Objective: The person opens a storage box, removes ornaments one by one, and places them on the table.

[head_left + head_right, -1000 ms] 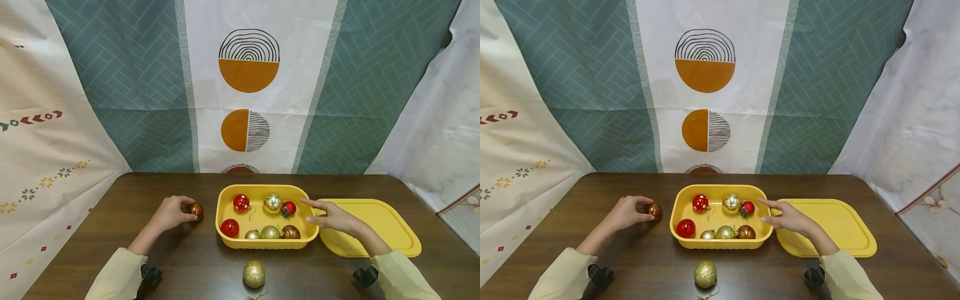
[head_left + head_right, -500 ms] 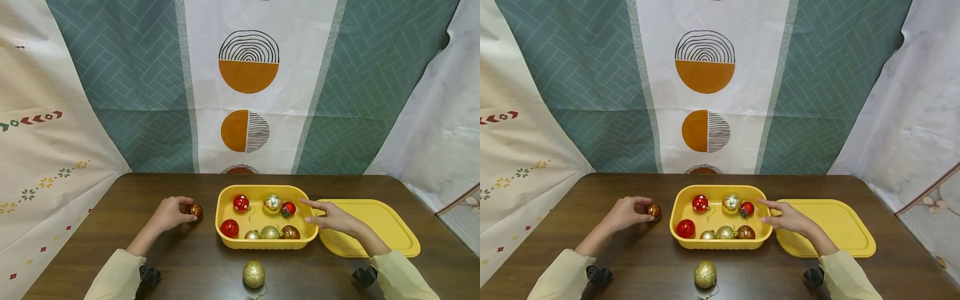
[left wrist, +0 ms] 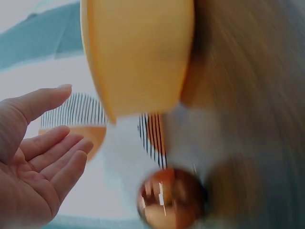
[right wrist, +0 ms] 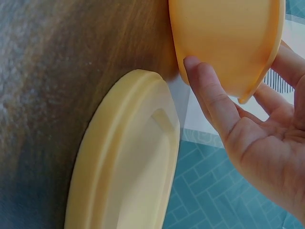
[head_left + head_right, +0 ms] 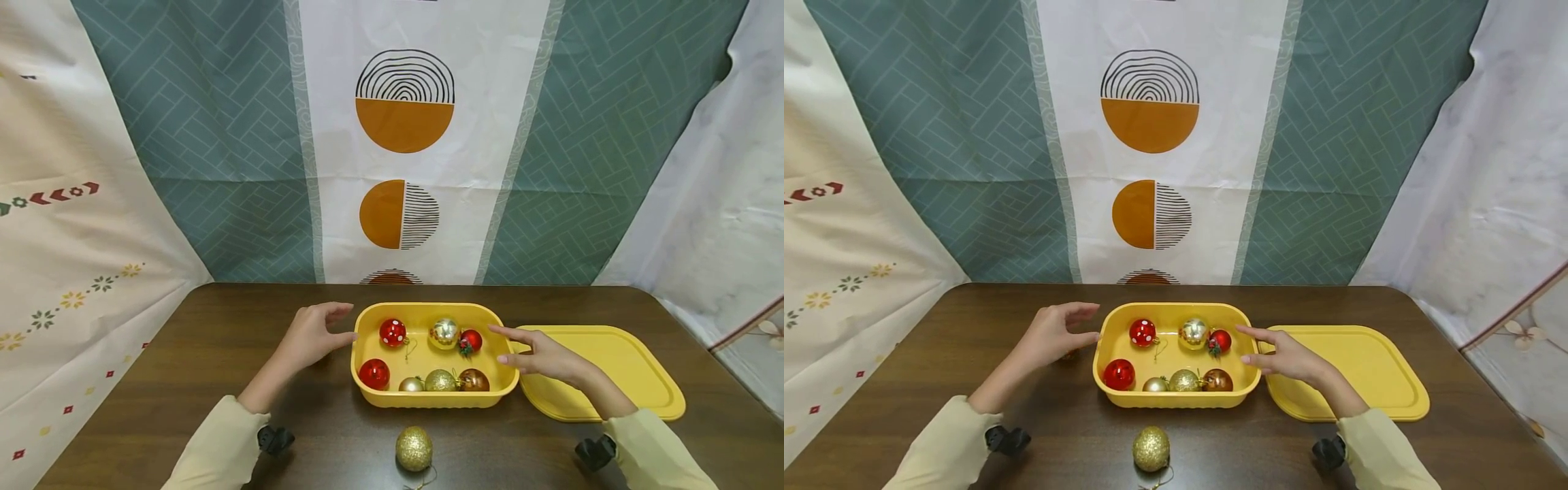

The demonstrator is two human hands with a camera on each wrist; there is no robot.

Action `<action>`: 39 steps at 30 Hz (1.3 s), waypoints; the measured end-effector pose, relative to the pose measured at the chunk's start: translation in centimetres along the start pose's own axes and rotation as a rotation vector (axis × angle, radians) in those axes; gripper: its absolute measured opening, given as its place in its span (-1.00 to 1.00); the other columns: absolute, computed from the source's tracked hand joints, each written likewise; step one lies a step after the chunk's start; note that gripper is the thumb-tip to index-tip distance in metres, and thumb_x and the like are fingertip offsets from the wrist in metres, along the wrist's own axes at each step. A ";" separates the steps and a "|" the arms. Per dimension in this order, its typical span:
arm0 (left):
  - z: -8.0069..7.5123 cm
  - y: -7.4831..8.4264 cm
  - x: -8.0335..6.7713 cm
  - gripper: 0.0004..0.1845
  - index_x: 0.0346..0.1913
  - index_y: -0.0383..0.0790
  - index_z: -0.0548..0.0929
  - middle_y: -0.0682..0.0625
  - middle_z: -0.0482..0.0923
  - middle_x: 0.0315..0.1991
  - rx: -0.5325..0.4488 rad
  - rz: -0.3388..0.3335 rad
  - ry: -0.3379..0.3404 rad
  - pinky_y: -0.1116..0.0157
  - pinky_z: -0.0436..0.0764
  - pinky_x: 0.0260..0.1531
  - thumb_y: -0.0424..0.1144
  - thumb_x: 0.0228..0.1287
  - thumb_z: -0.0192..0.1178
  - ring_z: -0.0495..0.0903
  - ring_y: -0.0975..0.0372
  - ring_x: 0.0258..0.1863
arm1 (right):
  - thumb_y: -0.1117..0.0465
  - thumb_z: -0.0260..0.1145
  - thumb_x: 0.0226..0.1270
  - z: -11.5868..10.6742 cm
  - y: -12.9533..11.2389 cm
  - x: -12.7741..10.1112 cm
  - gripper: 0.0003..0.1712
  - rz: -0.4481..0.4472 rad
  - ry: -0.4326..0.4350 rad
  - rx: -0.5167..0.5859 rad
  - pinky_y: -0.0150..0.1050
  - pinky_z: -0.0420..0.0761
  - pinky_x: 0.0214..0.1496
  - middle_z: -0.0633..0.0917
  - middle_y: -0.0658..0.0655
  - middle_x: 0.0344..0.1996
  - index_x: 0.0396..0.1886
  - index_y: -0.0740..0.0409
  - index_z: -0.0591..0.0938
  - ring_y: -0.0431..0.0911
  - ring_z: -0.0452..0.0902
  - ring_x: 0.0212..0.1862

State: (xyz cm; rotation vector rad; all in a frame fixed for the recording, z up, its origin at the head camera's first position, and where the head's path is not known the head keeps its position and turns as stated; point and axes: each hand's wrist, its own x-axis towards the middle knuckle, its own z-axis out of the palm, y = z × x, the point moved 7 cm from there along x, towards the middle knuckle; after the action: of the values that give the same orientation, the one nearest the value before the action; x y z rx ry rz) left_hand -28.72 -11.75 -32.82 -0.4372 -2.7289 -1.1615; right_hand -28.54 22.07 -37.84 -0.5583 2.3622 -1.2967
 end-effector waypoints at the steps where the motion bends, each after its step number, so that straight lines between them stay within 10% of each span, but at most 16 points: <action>1: 0.4 0.5 0.2 -0.50 0.00 -0.40 0.57 -0.24 0.58 -0.06 -0.010 0.010 -0.001 0.11 0.54 -0.09 -0.31 -0.07 0.40 0.57 -0.01 -0.07 | 0.11 0.23 0.25 0.0 0.0 0.0 -0.24 0.000 0.000 -0.002 -0.13 0.56 -0.10 0.13 0.51 0.28 0.35 0.29 0.18 0.00 0.47 -0.04; 19: 7.1 2.7 3.3 -0.50 -0.03 -0.37 0.59 -0.16 0.61 -0.12 0.171 0.004 -0.097 0.10 0.49 -0.07 -0.22 -0.08 0.40 0.54 0.02 -0.13 | 0.12 0.25 0.23 0.0 0.4 0.0 -0.25 0.037 0.014 0.016 -0.03 0.54 -0.04 0.11 0.50 0.29 0.35 0.25 0.19 0.12 0.41 0.10; 39: 8.2 3.1 3.5 -0.75 -0.41 -0.29 0.60 -0.07 0.57 -0.42 0.398 0.060 -0.039 0.19 0.57 -0.26 -0.28 -0.17 0.44 0.52 0.14 -0.39 | 0.11 0.25 0.23 0.1 0.2 0.0 -0.23 0.030 0.007 0.015 -0.06 0.55 -0.06 0.10 0.51 0.29 0.36 0.27 0.17 0.07 0.45 0.06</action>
State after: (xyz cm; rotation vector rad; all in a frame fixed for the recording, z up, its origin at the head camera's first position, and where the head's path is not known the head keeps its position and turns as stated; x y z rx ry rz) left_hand -31.20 -3.03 -35.54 -0.4827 -2.8581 -0.5764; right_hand -28.51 22.10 -38.02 -0.5131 2.3553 -1.3044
